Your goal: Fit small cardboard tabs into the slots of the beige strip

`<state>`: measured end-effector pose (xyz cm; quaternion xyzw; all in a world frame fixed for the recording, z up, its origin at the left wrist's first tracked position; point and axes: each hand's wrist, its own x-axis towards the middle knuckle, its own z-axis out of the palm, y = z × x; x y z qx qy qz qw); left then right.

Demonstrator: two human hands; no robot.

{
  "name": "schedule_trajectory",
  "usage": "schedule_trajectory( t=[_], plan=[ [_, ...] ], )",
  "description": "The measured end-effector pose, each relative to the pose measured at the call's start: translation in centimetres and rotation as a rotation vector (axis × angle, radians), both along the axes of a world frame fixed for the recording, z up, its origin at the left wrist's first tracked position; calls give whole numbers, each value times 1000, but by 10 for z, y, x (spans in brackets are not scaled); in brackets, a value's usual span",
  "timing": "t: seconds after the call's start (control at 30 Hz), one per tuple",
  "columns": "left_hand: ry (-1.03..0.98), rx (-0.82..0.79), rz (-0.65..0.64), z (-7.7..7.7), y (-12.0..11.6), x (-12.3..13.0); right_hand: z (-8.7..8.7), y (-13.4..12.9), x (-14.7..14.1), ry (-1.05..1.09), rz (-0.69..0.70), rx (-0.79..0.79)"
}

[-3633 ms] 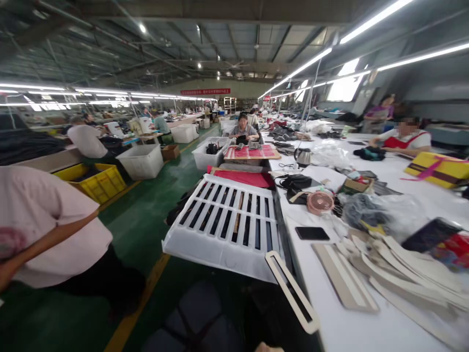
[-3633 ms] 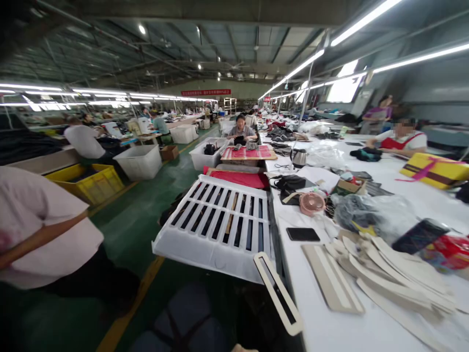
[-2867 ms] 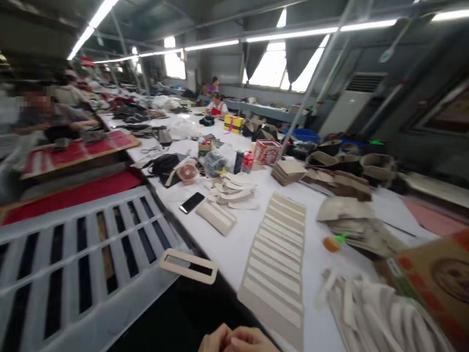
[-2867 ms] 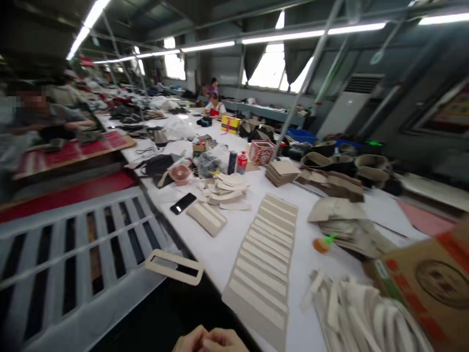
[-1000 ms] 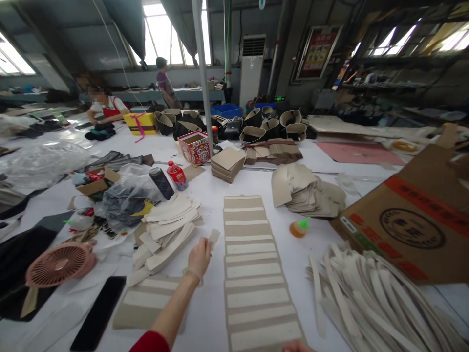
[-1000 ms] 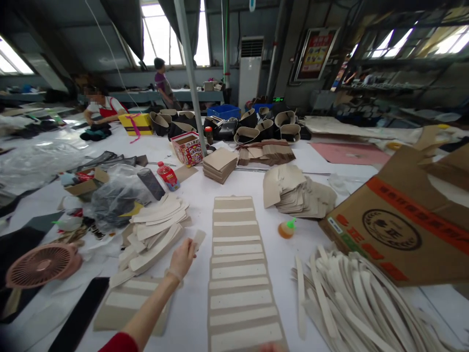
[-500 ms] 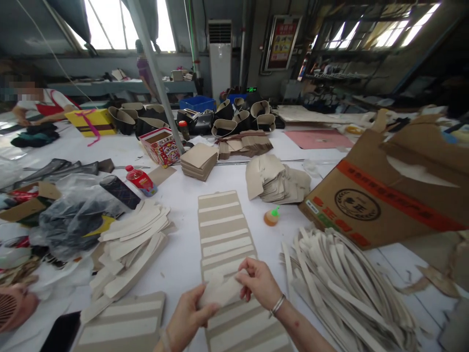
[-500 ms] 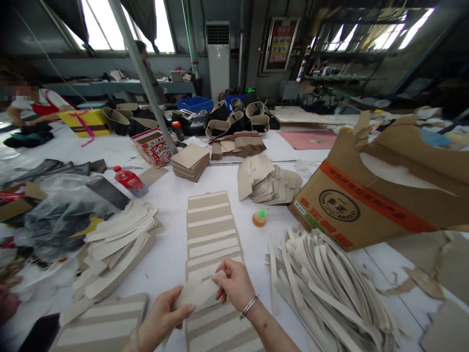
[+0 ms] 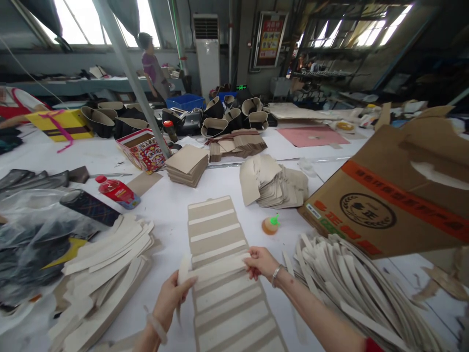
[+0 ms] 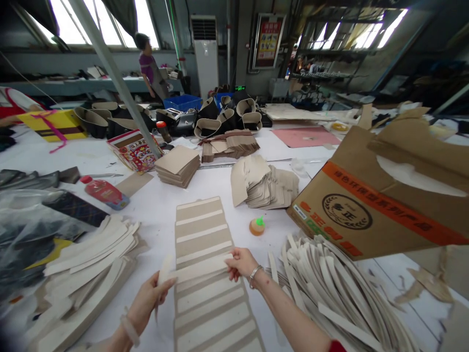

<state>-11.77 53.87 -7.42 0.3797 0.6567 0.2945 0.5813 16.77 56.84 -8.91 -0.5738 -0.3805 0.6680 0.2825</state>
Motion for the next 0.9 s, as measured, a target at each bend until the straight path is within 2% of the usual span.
schedule_trajectory(
  t=[0.13, 0.33, 0.43, 0.63, 0.9],
  plan=[
    [70, -31, 46, -15, 42, 1, -18, 44, 4, -256, 24, -5],
    [375, 7, -66, -37, 79, -7, -44, 81, 1, -494, 17, 34],
    [486, 16, -123, -43, 86, -10, -52, 89, 1, -610, 31, 85],
    [615, -11, -130, -53, 92, -12, -60, 94, 1, -762, 34, 153],
    [594, -43, -126, -66, 92, -16, -59, 90, -2, -837, 49, 185]
  ],
)
